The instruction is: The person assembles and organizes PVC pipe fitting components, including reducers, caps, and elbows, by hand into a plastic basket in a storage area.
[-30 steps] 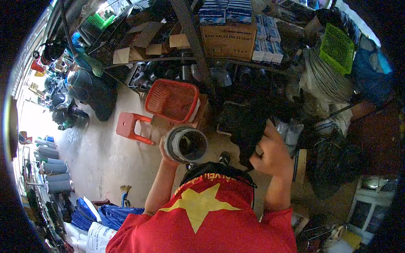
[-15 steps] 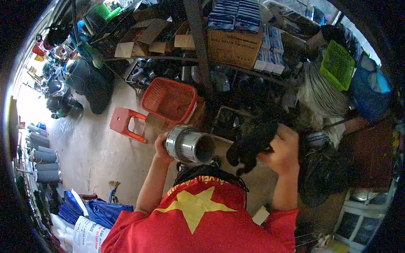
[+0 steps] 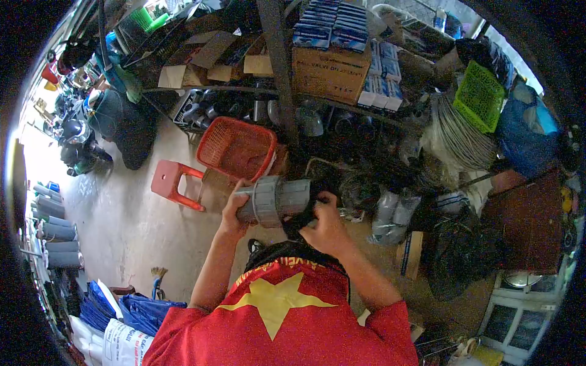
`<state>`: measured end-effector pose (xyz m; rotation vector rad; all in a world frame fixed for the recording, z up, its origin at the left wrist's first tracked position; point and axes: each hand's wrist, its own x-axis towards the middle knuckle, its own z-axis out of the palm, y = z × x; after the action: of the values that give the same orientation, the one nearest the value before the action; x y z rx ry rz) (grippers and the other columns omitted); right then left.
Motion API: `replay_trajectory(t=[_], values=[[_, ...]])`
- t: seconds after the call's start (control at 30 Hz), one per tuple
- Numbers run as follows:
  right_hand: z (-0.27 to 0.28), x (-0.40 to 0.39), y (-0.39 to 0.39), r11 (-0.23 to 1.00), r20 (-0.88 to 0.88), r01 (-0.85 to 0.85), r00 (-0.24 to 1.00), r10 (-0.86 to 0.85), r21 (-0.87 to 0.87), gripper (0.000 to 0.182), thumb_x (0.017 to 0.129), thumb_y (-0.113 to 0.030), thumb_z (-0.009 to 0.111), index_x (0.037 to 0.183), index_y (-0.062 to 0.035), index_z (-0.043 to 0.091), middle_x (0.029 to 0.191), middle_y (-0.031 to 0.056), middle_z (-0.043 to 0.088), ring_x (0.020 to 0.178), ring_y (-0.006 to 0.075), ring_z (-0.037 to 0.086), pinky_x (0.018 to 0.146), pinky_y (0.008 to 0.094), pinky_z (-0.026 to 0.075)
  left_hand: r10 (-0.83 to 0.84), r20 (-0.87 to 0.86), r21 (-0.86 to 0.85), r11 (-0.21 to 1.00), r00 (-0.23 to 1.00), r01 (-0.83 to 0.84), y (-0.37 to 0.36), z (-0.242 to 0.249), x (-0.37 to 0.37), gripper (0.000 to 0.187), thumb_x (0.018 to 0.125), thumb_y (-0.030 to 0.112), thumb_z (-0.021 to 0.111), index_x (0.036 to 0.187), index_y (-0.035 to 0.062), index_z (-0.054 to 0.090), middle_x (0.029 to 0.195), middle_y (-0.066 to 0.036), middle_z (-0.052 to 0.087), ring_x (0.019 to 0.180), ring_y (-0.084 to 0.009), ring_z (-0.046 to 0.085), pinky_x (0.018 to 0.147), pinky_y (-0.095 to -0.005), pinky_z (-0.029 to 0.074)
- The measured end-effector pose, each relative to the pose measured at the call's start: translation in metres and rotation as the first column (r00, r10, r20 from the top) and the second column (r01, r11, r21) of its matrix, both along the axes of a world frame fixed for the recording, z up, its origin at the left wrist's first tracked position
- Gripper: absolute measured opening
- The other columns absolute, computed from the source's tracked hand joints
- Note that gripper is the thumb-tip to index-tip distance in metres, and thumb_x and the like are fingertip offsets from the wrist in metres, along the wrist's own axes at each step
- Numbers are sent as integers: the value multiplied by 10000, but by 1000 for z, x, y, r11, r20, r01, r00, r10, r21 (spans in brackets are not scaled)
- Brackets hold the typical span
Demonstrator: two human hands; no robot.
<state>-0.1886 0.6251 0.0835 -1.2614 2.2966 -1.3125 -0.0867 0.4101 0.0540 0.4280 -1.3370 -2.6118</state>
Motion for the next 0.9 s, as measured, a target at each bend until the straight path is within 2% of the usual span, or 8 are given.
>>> replay_trajectory(t=[0.2,0.27,0.37,0.47,0.57,0.67,0.77,0.9], values=[[-2,0,-13,965,400,180,912,-90,-193,156,776,-54,697,927,-21,677,881,37,667,833,127,604,749,276,464,59,-131,-370,923,990,-104,-6,17,-3,522,806,379,627,1181,61,449,960,-105,580,765,-175,591,603,-305,475],[4,-1,-13,924,792,371,590,-157,-93,148,774,-28,686,921,-18,673,855,27,667,809,119,612,737,261,471,97,-347,-656,685,933,-316,5,26,-12,588,791,382,654,1216,38,437,1031,-131,557,873,-216,579,740,-341,481],[-21,-5,-11,866,900,479,427,-88,-142,142,775,-8,674,916,-21,667,855,22,669,796,95,612,727,245,477,-22,-473,-864,204,881,-459,-1,44,-15,586,779,373,667,1187,8,460,1092,-153,518,981,-242,521,872,-365,421],[-8,4,-16,936,752,341,639,-164,-86,179,767,-10,662,945,-16,665,912,41,673,825,130,624,742,265,488,15,-557,-779,338,831,-528,-9,22,-17,487,829,348,611,1145,-3,492,1087,-160,520,951,-230,521,856,-334,409],[-46,3,-8,982,242,82,970,-38,-173,394,690,-36,605,1082,-1,592,964,171,643,811,334,640,717,399,511,223,-432,-714,507,874,-482,3,42,-19,370,887,299,531,1109,3,519,1059,-137,537,913,-201,520,852,-320,403],[20,-5,-2,994,-298,-105,949,98,-8,350,695,-7,646,1044,-1,637,1057,79,663,903,197,620,825,328,487,304,-228,-610,695,925,-379,12,40,-19,344,921,286,494,1123,7,501,987,-86,564,927,-152,501,860,-294,389],[-4,-20,0,997,-274,-43,961,25,-58,387,671,-1,646,1057,-1,626,1041,73,671,894,179,612,827,339,487,249,-84,-579,776,965,-250,14,49,-20,417,892,313,561,1168,12,479,1031,-84,558,981,-157,497,890,-300,383],[-11,-16,0,966,394,182,914,-96,-185,320,703,20,646,1022,-4,633,989,55,673,851,134,608,780,306,497,16,-216,-750,637,976,-177,5,64,-15,631,752,340,752,1221,30,464,1169,-113,526,1067,-220,512,949,-342,380]])
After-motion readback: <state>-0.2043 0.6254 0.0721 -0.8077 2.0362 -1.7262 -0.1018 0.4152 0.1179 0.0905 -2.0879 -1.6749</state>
